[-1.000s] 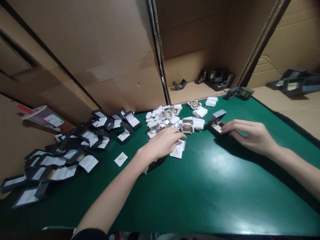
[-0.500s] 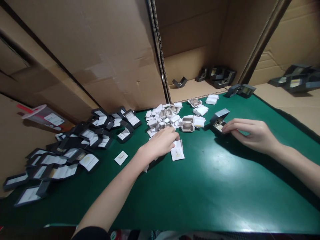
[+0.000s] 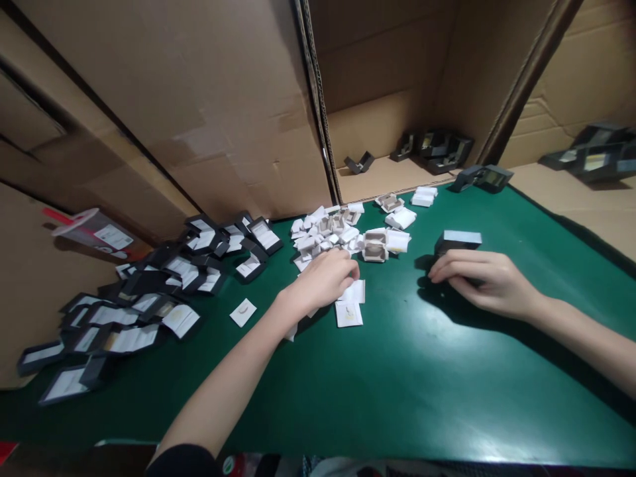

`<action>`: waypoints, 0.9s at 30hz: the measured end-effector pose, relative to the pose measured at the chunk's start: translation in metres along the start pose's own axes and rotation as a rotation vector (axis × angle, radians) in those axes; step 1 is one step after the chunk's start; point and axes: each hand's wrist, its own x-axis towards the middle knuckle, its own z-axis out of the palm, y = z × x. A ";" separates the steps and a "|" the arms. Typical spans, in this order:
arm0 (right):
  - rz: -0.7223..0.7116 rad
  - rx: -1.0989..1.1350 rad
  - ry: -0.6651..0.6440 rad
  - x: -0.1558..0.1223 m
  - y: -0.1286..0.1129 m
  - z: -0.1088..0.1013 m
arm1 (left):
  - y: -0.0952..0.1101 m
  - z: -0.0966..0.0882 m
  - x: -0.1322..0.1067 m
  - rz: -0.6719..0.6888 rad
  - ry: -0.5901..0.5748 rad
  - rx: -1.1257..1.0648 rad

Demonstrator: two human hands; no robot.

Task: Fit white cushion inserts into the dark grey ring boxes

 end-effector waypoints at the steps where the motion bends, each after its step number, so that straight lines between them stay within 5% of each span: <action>1: -0.022 0.027 -0.009 0.000 -0.003 0.002 | 0.001 -0.001 0.000 -0.001 0.019 -0.024; 6: -0.097 0.100 -0.052 0.002 -0.014 0.011 | 0.001 -0.004 -0.002 -0.015 0.023 -0.109; 14: -0.074 -0.068 0.064 0.005 -0.018 0.004 | 0.002 0.000 -0.006 -0.034 -0.105 -0.016; 23: -0.116 -0.062 0.052 0.005 -0.028 0.007 | 0.001 -0.005 -0.005 0.014 -0.053 -0.282; 27: -0.092 0.008 0.005 0.008 -0.031 0.009 | 0.011 -0.007 -0.005 0.086 0.061 -0.504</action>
